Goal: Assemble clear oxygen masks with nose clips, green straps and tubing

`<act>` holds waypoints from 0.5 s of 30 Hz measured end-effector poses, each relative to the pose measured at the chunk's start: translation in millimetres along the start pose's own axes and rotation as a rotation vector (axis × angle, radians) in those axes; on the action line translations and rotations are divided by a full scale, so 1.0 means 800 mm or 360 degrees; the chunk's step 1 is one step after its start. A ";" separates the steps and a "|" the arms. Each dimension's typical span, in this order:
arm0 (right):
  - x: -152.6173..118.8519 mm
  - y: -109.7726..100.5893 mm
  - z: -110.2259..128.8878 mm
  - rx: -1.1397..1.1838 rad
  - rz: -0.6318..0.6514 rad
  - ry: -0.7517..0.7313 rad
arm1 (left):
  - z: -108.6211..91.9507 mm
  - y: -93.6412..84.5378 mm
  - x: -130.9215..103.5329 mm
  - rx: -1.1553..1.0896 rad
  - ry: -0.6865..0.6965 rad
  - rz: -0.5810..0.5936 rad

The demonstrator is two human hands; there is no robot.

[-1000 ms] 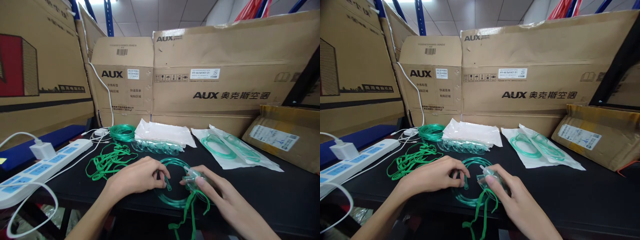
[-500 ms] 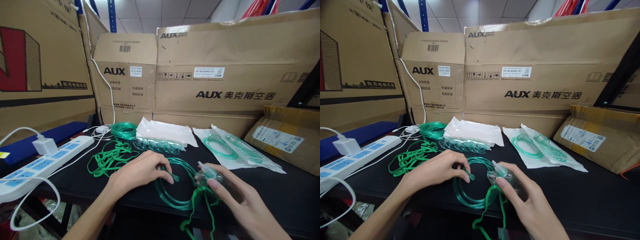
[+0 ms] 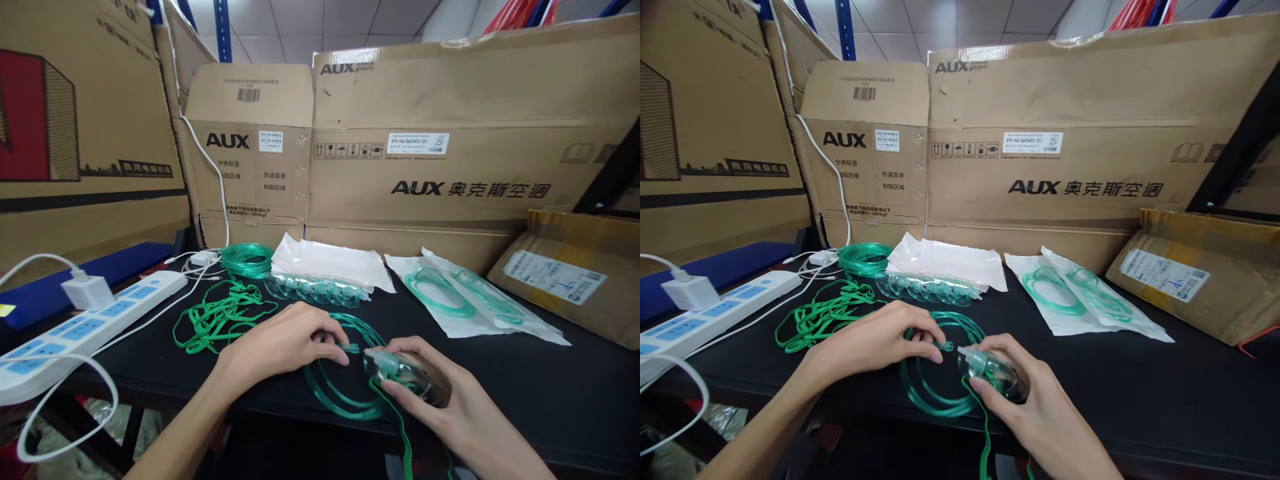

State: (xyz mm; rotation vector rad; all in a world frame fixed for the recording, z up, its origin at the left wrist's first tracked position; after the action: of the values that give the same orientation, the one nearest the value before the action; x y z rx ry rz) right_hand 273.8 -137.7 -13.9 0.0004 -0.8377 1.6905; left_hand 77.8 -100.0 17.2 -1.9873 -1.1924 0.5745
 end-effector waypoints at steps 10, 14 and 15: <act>0.006 0.006 0.008 -0.0098 0.0056 -0.0059 | -0.003 0.001 0.000 0.0039 0.0172 -0.0052; 0.011 0.003 0.006 -0.0071 -0.0040 -0.0024 | 0.000 -0.003 0.001 0.0091 0.0186 -0.0154; 0.012 0.002 0.006 -0.0051 -0.0068 -0.0019 | 0.001 -0.003 0.001 0.0114 0.0204 -0.0179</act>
State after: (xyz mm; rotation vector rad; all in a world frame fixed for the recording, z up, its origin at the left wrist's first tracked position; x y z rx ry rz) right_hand 267.4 -132.5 -7.2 0.0065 -0.8676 1.6381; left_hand 76.4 -98.2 18.9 -1.8551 -1.1800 0.4208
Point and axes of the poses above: each hand's wrist, its own x-axis towards the middle knuckle, its own y-axis out of the palm, z = x × y, the point moved 6 cm from there along x, towards the middle knuckle, and after that the axes turned 12 degrees about -y, right-handed, at the moved point
